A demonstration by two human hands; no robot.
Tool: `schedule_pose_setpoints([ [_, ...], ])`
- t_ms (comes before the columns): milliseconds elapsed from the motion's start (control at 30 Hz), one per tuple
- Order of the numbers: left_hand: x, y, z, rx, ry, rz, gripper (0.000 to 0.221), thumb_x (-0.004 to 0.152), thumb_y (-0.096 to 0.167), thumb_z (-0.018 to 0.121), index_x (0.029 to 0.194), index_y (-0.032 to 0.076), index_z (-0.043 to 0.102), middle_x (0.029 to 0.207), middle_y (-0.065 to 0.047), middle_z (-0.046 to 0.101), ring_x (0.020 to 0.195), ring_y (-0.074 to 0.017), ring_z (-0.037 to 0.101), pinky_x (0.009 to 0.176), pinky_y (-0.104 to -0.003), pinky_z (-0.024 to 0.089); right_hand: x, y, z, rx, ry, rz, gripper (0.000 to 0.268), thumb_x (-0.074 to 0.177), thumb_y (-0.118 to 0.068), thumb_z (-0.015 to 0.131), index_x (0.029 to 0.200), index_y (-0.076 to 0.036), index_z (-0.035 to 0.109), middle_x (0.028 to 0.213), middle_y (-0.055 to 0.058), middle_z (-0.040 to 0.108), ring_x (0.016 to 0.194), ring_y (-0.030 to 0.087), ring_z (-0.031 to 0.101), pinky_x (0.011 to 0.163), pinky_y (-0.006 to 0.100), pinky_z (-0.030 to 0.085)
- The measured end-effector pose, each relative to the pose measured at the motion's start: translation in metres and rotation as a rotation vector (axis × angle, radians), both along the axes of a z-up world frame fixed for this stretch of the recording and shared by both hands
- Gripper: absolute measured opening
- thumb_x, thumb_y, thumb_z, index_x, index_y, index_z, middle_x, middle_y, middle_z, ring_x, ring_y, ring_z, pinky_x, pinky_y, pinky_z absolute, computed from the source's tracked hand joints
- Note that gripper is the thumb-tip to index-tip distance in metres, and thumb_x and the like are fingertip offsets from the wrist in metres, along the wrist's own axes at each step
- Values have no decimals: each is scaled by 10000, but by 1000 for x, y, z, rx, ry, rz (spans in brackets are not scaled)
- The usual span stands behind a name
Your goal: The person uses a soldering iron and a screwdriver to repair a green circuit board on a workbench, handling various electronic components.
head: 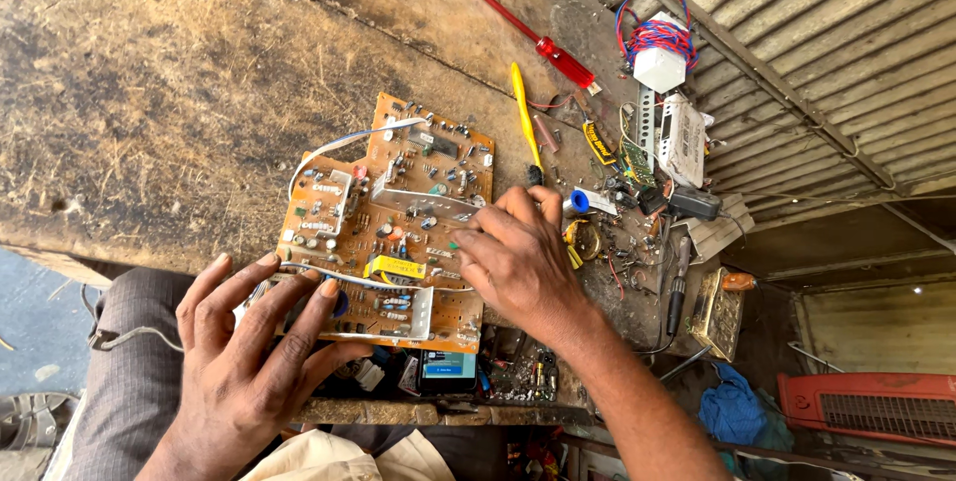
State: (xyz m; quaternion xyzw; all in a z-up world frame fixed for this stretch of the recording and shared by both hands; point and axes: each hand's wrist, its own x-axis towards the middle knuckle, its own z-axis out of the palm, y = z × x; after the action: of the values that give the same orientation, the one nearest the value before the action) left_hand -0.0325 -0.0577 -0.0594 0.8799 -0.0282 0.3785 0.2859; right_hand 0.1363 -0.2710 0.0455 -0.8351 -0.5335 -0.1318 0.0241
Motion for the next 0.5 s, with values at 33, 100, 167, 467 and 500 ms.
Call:
schedule_pose_setpoints([
  [33, 0, 0, 0, 2, -3, 2, 633, 747, 433, 844, 1271, 119, 680, 1215, -67, 656, 1253, -338, 549, 1140, -574, 353, 0, -2, -2, 7, 3, -6, 226, 742, -87, 830, 960, -63, 779, 941, 25, 677, 988, 216, 576, 987, 484, 362],
  [100, 1, -1, -1, -1, -6, 12, 629, 748, 437, 843, 1267, 120, 683, 1213, -68, 654, 1250, -341, 549, 1143, -569, 355, 1, -6, -5, 13, 14, 13, 214, 757, -105, 836, 960, -73, 777, 955, 25, 682, 997, 208, 584, 1012, 490, 352],
  [167, 0, -2, 0, 4, -6, 20, 634, 743, 439, 847, 1261, 112, 684, 1215, -71, 654, 1249, -343, 551, 1144, -568, 356, 3, -7, -9, 56, 28, 14, 194, 773, -107, 841, 954, -77, 775, 949, 26, 687, 974, 201, 598, 996, 485, 372],
  [467, -4, -13, 12, 41, -157, 27, 638, 752, 440, 894, 1207, 42, 689, 1149, -106, 689, 1180, -340, 577, 1062, -554, 386, -48, -29, 4, 710, 708, -268, 211, 917, 28, 716, 1123, -6, 748, 1034, 74, 724, 881, 157, 714, 753, 277, 611],
  [500, -3, -18, 15, 14, -171, -16, 596, 769, 388, 907, 1201, 35, 697, 1133, -107, 693, 1151, -322, 600, 1037, -515, 420, -57, -33, 2, 816, 906, -330, 211, 924, 31, 697, 1129, 11, 742, 1057, 79, 730, 864, 161, 721, 756, 288, 620],
])
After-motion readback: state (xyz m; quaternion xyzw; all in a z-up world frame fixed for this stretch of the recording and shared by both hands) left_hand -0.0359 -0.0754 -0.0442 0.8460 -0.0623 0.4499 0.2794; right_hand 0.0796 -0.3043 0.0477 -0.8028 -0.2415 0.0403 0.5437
